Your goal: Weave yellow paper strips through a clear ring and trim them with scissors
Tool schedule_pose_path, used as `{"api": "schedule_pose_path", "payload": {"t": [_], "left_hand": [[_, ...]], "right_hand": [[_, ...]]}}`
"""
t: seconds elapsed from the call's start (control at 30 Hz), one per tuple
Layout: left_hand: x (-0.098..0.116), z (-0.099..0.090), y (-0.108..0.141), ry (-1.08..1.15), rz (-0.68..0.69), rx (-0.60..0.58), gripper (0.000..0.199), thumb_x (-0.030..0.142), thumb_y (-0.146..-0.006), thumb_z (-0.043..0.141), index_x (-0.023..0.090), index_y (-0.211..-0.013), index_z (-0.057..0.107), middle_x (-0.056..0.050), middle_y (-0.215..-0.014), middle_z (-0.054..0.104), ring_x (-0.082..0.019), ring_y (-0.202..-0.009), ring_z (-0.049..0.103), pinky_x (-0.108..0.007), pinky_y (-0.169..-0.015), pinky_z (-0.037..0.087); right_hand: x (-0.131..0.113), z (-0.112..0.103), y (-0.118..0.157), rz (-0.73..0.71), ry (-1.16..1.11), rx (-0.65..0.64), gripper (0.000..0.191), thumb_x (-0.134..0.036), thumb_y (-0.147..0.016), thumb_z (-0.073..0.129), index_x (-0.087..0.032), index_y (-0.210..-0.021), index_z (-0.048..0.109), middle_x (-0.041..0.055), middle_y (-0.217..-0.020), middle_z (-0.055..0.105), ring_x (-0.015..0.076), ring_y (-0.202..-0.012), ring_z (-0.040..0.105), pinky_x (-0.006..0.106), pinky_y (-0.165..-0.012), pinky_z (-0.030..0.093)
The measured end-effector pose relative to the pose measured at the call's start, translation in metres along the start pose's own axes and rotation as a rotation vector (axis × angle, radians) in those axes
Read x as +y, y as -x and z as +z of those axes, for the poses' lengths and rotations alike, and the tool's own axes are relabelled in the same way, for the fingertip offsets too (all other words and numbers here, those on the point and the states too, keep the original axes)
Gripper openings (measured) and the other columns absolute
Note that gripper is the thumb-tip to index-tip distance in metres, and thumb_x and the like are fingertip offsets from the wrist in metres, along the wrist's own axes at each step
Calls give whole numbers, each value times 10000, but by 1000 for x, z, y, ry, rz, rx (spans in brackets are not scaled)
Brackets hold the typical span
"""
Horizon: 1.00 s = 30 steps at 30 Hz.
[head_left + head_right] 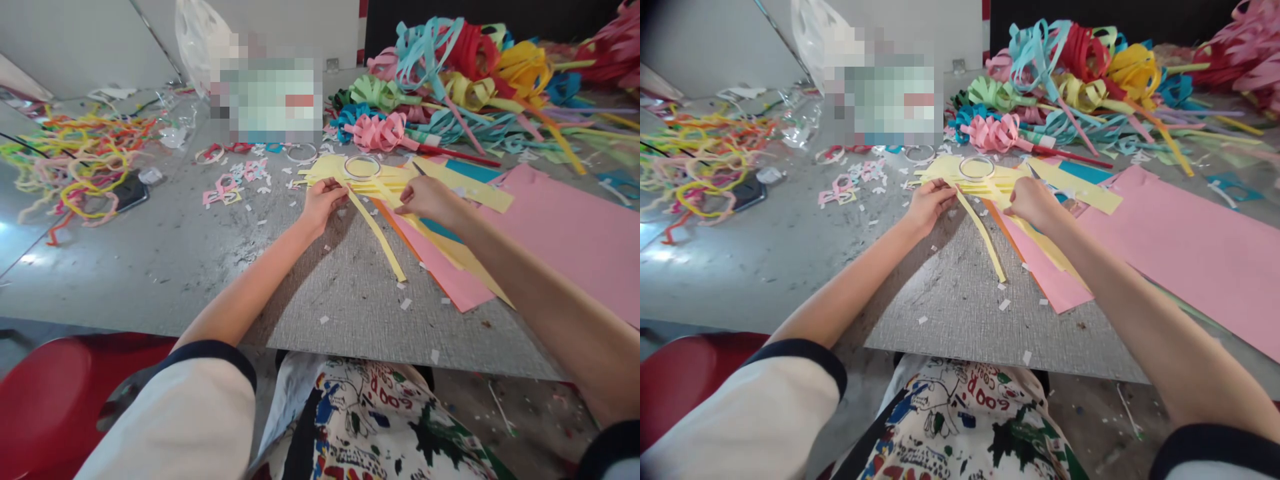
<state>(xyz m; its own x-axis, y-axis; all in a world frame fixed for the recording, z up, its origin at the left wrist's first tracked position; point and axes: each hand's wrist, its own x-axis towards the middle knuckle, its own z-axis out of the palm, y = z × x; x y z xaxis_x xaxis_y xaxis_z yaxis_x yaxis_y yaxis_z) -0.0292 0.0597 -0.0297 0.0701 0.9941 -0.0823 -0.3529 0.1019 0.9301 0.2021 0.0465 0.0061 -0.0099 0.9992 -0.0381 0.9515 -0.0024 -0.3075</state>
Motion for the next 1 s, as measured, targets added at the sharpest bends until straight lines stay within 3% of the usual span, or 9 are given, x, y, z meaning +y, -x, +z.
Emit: {"api": "schedule_pose_path", "payload": {"t": [0.1, 0.2, 0.3, 0.43, 0.53, 0.63, 0.73, 0.87, 1.0], "left_hand": [[4, 3, 1, -47, 10, 4, 196, 11, -817, 772, 186, -844, 689, -14, -913, 779, -120, -893, 740, -286, -995, 594], [11, 7, -2, -98, 17, 22, 198, 32, -819, 773, 197, -879, 684, -22, -930, 794, -138, -980, 762, -290, -1021, 589], [21, 13, -7, -137, 19, 49, 210, 25, -830, 768, 202, -859, 661, -4, -849, 768, -135, -953, 761, -286, -992, 595], [35, 27, -11, -166, 16, 20, 213, 10, -834, 764, 192, -870, 660, 1, -843, 757, -130, -936, 753, -291, -997, 585], [42, 40, -11, -182, 35, -39, 204, 2, -842, 745, 182, -898, 668, -7, -869, 767, -136, -951, 750, -290, -1008, 577], [45, 50, -8, -190, 43, -76, 201, -14, -866, 711, 177, -905, 664, -6, -867, 757, -132, -922, 747, -277, -981, 576], [45, 51, -1, -177, 4, -85, 115, 103, -958, 709, 177, -884, 662, -20, -866, 750, -142, -906, 759, -277, -956, 584], [40, 43, 8, -190, -95, -265, 213, 317, -998, 758, 164, -862, 703, -60, -867, 760, -185, -848, 775, -323, -907, 614], [38, 39, 14, -235, -99, -296, 103, 181, -931, 807, 165, -867, 728, -28, -823, 742, -166, -815, 766, -332, -913, 616]], "right_hand": [[-3, -2, -3, 26, -87, -65, 289, -126, -734, 900, -217, -664, 635, 51, -772, 700, 278, -865, 731, 386, -827, 553], [-15, -18, 3, 119, -220, -91, 355, -77, -818, 825, -208, -600, 578, 22, -690, 606, 213, -767, 640, 358, -791, 502], [-32, -39, 12, 244, -565, -77, 382, -25, -933, 707, -192, -625, 555, -2, -696, 545, 134, -695, 503, 321, -751, 464], [-55, -55, 21, 219, -1029, -181, 344, 62, -952, 625, -173, -702, 640, 25, -761, 650, 118, -770, 572, 257, -793, 523], [-69, -49, 23, 207, -1122, -225, 322, 13, -986, 641, -181, -729, 652, 49, -786, 689, 133, -807, 646, 250, -835, 578], [-74, -35, 18, 189, -1094, -101, 323, -7, -966, 704, -180, -704, 629, 42, -803, 698, 124, -783, 672, 285, -903, 611], [-72, -22, 8, 135, -1075, 73, 283, -68, -891, 824, -197, -741, 623, 32, -824, 706, 178, -866, 741, 347, -896, 648], [-70, -17, -1, 132, -1107, 233, 251, -150, -847, 870, -227, -842, 631, 45, -898, 732, 252, -992, 780, 399, -832, 686], [-72, -20, 0, 189, -1187, 304, 209, -79, -900, 770, -229, -831, 641, 47, -968, 760, 189, -1047, 769, 313, -912, 661]]}}
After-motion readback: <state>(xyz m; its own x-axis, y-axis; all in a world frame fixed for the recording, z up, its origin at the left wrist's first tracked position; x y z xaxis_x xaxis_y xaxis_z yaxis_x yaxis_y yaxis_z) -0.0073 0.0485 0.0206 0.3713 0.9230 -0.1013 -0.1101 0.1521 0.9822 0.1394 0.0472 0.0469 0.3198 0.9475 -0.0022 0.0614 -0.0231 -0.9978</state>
